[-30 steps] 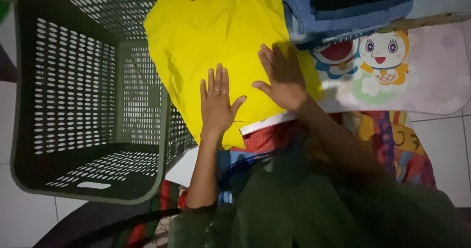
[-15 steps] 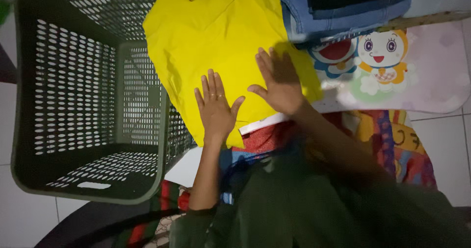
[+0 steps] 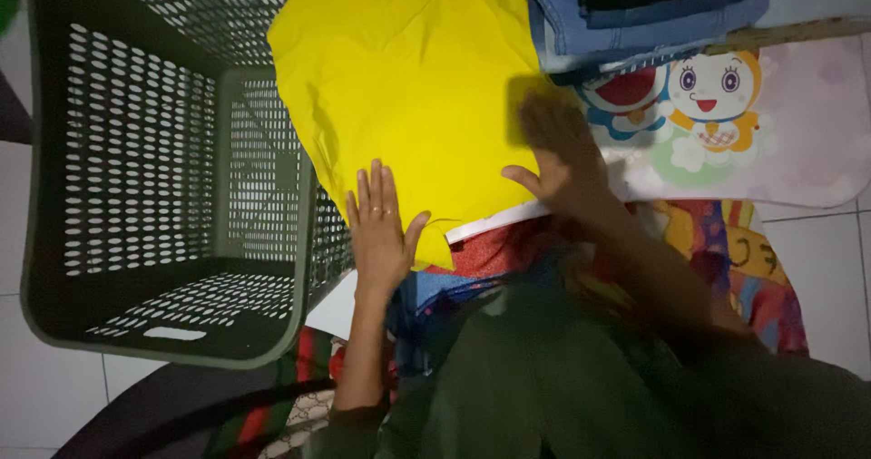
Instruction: The person folds several pieces of children's clothing on a small table, including a white cloth, a yellow shirt, and a pink shirt. The person smooths and folds each item by hand and places the folded items into a stack.
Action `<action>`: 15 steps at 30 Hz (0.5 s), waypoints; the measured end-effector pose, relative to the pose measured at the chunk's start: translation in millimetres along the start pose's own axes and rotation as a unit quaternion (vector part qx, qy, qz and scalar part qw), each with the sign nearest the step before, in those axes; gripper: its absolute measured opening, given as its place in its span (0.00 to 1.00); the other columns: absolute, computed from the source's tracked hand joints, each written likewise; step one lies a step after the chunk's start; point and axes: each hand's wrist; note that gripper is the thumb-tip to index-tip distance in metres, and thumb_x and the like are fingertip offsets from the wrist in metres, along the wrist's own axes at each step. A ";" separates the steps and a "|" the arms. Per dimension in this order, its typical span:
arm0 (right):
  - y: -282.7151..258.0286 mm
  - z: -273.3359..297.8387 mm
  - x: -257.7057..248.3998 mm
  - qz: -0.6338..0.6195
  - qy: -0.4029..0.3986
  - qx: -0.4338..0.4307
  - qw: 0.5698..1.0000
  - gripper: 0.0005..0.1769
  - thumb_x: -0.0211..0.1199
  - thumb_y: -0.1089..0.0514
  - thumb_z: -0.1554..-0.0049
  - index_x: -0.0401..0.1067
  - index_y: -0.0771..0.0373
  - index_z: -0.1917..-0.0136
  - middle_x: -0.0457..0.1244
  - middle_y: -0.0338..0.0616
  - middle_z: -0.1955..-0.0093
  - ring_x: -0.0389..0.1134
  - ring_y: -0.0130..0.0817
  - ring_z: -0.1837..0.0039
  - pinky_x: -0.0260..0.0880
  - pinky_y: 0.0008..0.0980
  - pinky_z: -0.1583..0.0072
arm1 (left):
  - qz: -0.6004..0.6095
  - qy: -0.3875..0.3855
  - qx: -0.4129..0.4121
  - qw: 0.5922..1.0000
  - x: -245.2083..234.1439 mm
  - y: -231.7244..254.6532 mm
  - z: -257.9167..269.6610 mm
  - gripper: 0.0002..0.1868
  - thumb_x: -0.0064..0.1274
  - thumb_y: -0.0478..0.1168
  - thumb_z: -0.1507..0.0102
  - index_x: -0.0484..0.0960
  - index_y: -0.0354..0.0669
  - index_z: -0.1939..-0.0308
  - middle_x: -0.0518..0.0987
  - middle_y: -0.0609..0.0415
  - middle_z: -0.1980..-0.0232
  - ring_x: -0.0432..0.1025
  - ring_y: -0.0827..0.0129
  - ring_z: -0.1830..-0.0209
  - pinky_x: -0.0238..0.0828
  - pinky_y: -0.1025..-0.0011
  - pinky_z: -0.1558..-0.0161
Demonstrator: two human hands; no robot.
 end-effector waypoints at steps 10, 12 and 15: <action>-31.7 28.2 17.4 0.022 -0.037 -0.059 0.997 0.58 0.56 0.25 0.46 0.56 0.73 0.22 0.49 0.62 0.18 0.48 0.58 0.17 0.45 0.55 0.21 | 0.019 0.044 0.010 0.999 14.8 23.5 44.1 0.56 0.53 0.64 0.39 0.48 0.31 0.21 0.46 0.37 0.17 0.39 0.41 0.16 0.32 0.42 0.22; -42.3 36.3 18.5 0.024 -0.070 -0.098 0.992 0.60 0.53 0.20 0.48 0.55 0.72 0.23 0.49 0.60 0.19 0.48 0.55 0.18 0.45 0.55 0.22 | 0.010 0.023 0.036 0.999 24.2 27.5 52.8 0.59 0.53 0.68 0.42 0.49 0.33 0.21 0.48 0.39 0.17 0.40 0.42 0.17 0.34 0.41 0.23; -46.1 36.3 10.9 0.034 -0.089 -0.094 0.991 0.60 0.52 0.19 0.47 0.55 0.71 0.23 0.49 0.60 0.20 0.49 0.56 0.19 0.45 0.54 0.22 | -0.002 0.029 0.058 0.998 30.1 17.9 59.6 0.57 0.54 0.68 0.40 0.51 0.32 0.21 0.51 0.39 0.17 0.44 0.42 0.16 0.38 0.40 0.23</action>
Point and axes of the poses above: each hand's wrist, its own z-axis away from the middle knuckle, its own x-axis out of the palm, y = z × x
